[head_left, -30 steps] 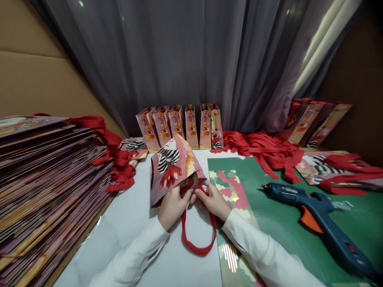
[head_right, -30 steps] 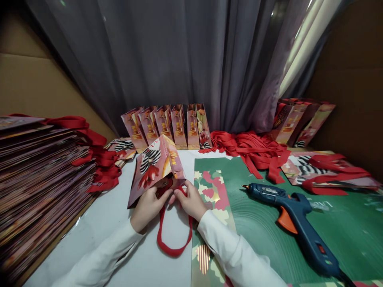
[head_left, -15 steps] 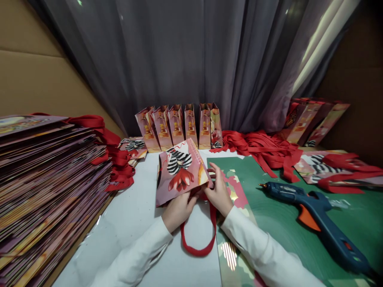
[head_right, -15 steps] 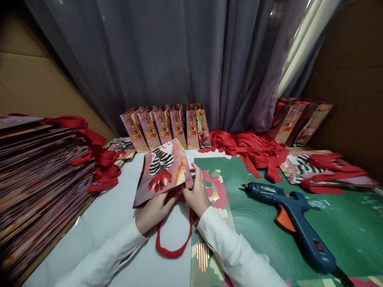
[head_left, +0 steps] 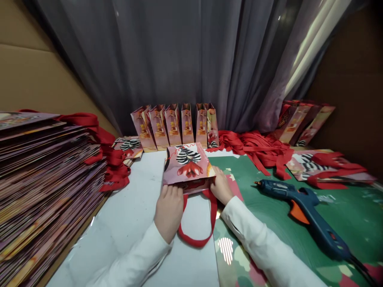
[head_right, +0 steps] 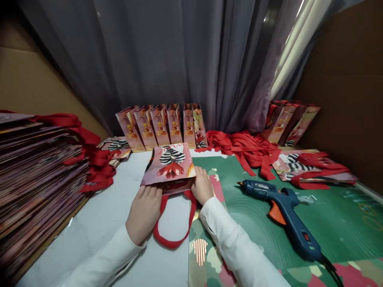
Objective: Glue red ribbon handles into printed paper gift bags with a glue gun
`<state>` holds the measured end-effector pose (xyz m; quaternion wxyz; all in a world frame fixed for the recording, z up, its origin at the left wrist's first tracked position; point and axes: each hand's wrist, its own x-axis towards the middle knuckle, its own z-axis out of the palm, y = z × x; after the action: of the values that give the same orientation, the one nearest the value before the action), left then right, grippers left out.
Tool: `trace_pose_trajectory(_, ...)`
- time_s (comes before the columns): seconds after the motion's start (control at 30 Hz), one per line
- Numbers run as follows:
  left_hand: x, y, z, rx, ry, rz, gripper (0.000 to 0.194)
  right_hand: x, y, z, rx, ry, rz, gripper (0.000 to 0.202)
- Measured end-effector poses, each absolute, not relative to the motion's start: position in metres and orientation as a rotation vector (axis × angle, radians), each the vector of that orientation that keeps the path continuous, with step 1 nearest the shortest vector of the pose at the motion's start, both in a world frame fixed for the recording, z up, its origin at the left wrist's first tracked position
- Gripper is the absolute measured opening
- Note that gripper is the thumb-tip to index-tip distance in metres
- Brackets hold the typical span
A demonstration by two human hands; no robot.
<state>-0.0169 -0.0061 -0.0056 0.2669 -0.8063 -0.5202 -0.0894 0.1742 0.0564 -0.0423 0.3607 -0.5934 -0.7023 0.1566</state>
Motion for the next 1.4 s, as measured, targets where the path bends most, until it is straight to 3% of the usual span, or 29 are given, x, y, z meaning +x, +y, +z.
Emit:
trace_pose_trajectory(0.27, -0.037, 0.001, -0.013, -2.429, -1.132, -0.486, 0.045, 0.184, 0.058, -0.041, -1.600, -1.720, 0.479, 0.058)
trace_pose_trajectory(0.6, -0.050, -0.008, -0.032, -2.744, -0.625, -0.675, 0.041, 0.198, 0.076, -0.041, -1.508, -1.585, 0.738, 0.039)
trace_pose_trajectory(0.93, -0.053, -0.020, -0.025, -2.711, -0.913, -0.661, 0.061, 0.197, 0.073, -0.036, -1.475, -1.587, 0.817, 0.044)
trace_pose_trajectory(1.1, -0.049, -0.022, -0.016, -2.769, -0.961, -0.687, 0.056, 0.209, 0.060, -0.023, -1.409, -1.693, 0.904, 0.034)
trace_pose_trajectory(1.3, -0.044, -0.021, -0.013, -2.790, -1.072, -0.646, 0.046, 0.205, -0.010, -0.009, -1.806, -1.637, 0.349, 0.029)
trace_pose_trajectory(1.4, -0.044, -0.017, -0.013, -2.793, -1.094, -0.631, 0.047, 0.199, -0.040, -0.013, -1.709, -1.799, 0.232, 0.029)
